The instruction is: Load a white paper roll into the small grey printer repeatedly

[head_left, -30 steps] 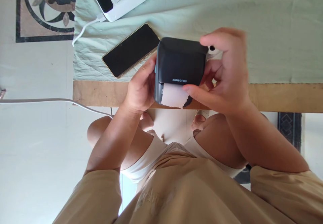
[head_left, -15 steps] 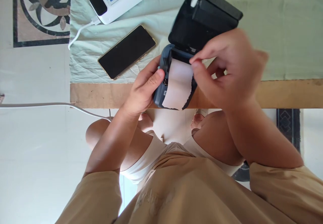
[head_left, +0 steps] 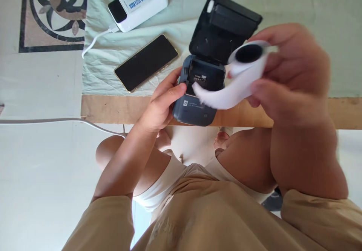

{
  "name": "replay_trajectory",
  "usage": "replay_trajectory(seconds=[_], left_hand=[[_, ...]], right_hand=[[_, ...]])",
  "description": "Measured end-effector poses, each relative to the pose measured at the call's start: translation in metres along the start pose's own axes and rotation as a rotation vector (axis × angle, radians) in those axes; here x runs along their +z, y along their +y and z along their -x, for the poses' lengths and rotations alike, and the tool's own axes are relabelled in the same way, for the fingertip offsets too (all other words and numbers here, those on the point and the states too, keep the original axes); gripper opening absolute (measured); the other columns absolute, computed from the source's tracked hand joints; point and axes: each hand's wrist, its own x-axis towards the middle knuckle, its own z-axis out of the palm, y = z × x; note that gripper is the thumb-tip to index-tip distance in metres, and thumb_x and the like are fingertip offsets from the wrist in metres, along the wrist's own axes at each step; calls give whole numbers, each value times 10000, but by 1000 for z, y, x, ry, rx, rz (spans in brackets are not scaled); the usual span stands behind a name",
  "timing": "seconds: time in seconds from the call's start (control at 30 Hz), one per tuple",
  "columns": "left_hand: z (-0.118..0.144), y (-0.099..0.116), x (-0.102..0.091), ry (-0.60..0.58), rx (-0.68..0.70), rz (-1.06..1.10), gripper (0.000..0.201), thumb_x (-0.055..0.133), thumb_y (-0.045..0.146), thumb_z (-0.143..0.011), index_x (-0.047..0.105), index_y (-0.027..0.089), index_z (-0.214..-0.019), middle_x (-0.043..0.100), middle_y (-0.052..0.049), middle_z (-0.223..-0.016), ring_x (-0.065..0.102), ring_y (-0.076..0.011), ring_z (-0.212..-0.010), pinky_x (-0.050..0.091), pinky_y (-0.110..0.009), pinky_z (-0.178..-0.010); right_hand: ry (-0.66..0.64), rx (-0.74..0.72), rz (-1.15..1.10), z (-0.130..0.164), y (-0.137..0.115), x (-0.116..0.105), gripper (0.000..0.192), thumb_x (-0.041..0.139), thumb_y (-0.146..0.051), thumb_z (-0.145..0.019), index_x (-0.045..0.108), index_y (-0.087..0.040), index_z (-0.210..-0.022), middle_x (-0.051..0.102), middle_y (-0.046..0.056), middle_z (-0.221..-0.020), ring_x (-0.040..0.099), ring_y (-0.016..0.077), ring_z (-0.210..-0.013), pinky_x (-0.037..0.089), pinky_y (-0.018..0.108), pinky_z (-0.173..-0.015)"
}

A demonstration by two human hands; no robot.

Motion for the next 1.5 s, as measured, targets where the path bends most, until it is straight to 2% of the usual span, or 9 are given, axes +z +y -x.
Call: replay_trajectory(seconds=[0.2,0.37,0.5,0.63,0.73,0.87,0.97,1.17,1.5], left_hand=[[-8,1,-6,168,-66,120,354,765,577,-917,774,253,-1057,848,-60,-952,746,-408,-1370,670,-472,-1031],[-7,6,-1,166,-80,149,333,689,584,-951,791,273,-1009,873,-53,-1055,588,-422,-1598,603,-542,-1226],[-7,3,-3,150,-52,146,278,700,534,-934,805,297,-1036,883,-23,-1120,488,-403,-1683,543,-551,-1304],[-7,1,-5,160,-46,146,282,721,530,-925,807,288,-1043,888,-30,-1126,455,-406,-1704,504,-553,-1343],[-7,4,-3,168,-46,138,286,717,542,-921,811,287,-1012,884,-35,-1089,525,-414,-1657,548,-560,-1303],[-7,8,-1,196,-50,95,285,785,537,-837,831,300,-988,874,-52,-1068,626,-435,-1561,624,-554,-1199],[-6,9,-1,224,-29,106,292,792,548,-817,834,296,-958,863,-60,-1046,706,-434,-1439,646,-549,-1137],[-3,9,-1,292,21,153,200,756,470,-855,824,298,-931,854,-33,-1102,705,-354,-1424,588,-506,-1215],[-4,8,4,251,59,137,249,727,513,-885,822,286,-922,882,-75,-1118,636,-427,-1527,638,-548,-1118]], right_hand=[[367,2,-203,-24,47,-32,378,836,-517,-738,650,-311,-993,565,6,-806,564,135,-601,292,267,-407],[393,4,145,-11,55,-30,275,830,-270,-829,635,-268,-1023,680,29,-985,630,126,-722,504,288,-548],[439,87,500,-12,57,-34,599,895,-83,-701,685,-275,-1229,741,27,-1029,687,156,-840,552,323,-702],[506,394,704,-29,59,-37,599,907,-25,-630,672,-248,-1134,763,37,-975,718,224,-969,563,429,-896],[431,486,771,-30,56,-40,637,893,-25,-586,628,-232,-1127,769,63,-1082,731,252,-988,562,476,-920],[410,-60,772,-15,38,-35,536,749,-141,-768,614,-223,-1281,714,60,-1307,690,252,-1274,546,490,-1094],[350,-266,705,-14,24,-9,292,624,-205,-895,643,-243,-1184,729,41,-1173,726,216,-1055,563,430,-902],[79,82,714,-41,31,46,280,687,-226,-902,626,-291,-1168,692,123,-1294,670,340,-1154,567,565,-1034],[47,297,776,-41,26,35,351,687,-203,-844,544,-309,-1147,750,104,-1246,667,346,-1058,530,577,-1000]])
